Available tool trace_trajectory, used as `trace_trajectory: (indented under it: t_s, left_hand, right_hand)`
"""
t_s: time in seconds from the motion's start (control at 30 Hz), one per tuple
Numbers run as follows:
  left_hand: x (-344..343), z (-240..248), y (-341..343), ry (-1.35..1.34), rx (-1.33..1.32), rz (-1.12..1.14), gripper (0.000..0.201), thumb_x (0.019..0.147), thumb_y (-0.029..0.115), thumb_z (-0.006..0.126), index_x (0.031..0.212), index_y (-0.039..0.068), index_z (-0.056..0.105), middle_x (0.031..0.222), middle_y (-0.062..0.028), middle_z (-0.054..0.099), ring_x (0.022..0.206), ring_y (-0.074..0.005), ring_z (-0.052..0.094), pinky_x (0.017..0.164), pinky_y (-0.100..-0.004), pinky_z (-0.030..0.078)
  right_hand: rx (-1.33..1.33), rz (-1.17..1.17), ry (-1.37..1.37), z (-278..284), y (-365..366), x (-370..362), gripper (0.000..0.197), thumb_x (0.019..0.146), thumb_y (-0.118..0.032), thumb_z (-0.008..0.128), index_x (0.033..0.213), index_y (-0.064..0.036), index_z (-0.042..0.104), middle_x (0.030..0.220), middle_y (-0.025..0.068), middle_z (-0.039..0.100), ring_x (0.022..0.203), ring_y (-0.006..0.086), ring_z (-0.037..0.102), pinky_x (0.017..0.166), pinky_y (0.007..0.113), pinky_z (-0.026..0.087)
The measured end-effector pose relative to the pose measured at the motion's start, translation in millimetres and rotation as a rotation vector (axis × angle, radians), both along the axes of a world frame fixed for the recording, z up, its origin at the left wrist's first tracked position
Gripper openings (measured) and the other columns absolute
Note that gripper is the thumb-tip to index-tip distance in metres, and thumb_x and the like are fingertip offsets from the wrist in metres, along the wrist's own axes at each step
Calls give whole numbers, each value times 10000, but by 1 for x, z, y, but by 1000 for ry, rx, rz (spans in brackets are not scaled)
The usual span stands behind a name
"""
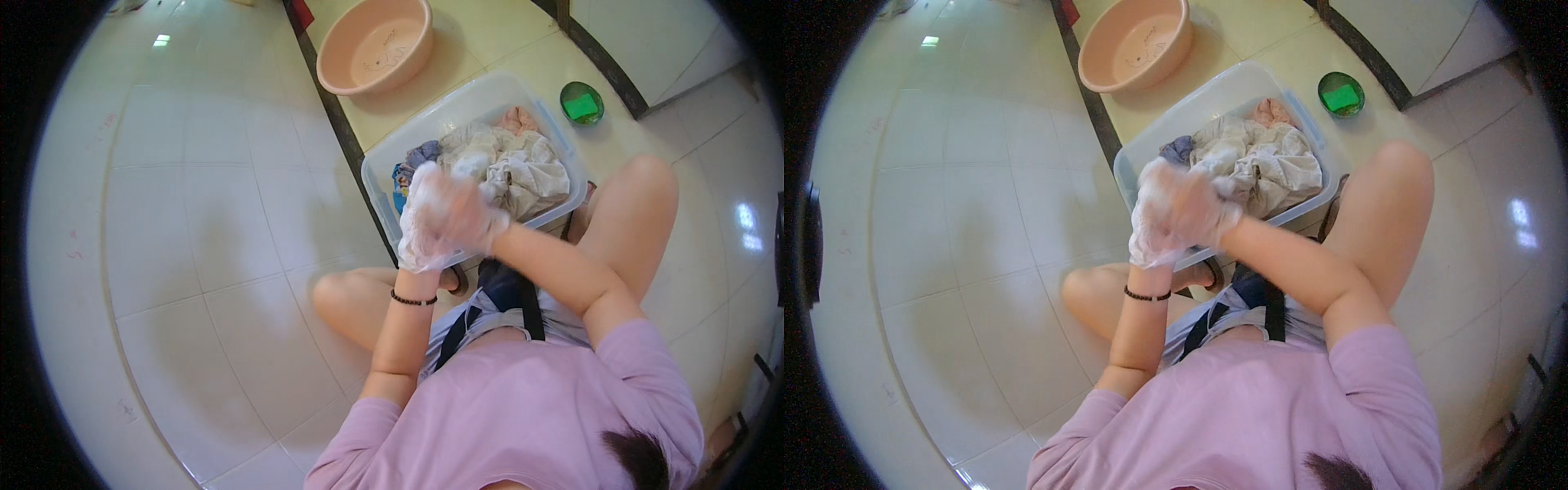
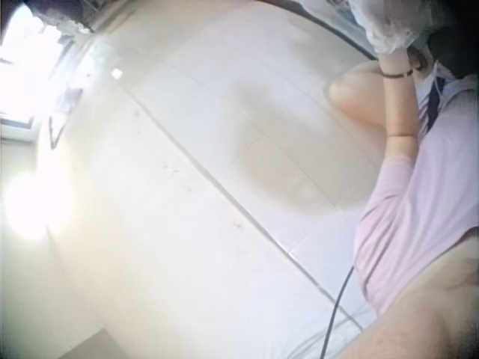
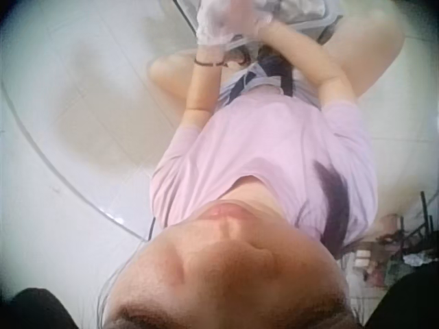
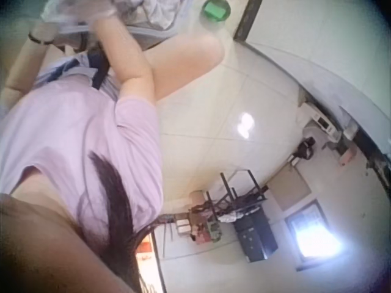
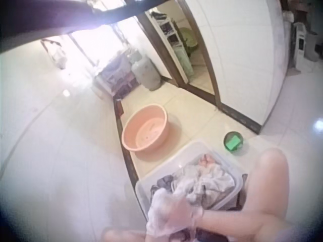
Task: The person sits on the floor and hand-washes a pile of clothes in a clear plastic tub. They repeatedly scrub, squeeze, and rinse the garments, occasionally using a green bar of soap to apply detergent directly to the fabric.
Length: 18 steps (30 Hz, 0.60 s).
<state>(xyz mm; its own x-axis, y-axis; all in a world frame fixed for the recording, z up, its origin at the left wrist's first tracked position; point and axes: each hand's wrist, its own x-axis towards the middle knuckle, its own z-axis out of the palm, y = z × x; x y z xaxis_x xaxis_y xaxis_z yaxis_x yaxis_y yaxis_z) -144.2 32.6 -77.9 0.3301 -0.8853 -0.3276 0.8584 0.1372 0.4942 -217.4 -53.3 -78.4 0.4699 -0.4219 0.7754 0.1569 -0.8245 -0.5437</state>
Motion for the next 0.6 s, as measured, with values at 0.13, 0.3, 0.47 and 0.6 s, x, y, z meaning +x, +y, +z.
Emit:
trace_trajectory:
  t_s: [0.13,0.3,0.47,0.6]
  left_hand:
    - [-34,37,-19,-63,244,66,381,930,314,403,1174,44,517,1156,-123,562,1056,-240,538,917,-365,439]
    - [29,79,16,-132,-114,107,416,921,356,397,1146,32,529,1114,-156,574,1020,-300,553,906,-462,441]
    - [67,93,43,-83,-189,126,419,871,344,506,1133,19,519,1135,-158,558,1072,-309,519,907,-479,435]
    - [70,70,56,-489,-15,265,345,879,224,487,1152,15,501,1152,-129,539,1078,-243,509,912,-383,438]
  right_hand:
    - [995,155,-7,-66,-69,9,262,784,-193,612,983,-32,555,894,108,603,851,187,581,738,351,477]
    - [672,716,516,-27,-70,-12,443,734,-274,691,1096,-60,550,1020,95,610,896,164,569,802,336,449]
    - [740,467,761,-50,-55,-23,329,770,-249,653,1032,-57,593,904,69,621,808,144,574,710,293,455]
    - [1319,546,88,-25,-63,-36,254,835,-168,581,1031,-8,577,934,30,598,832,130,549,737,255,444]
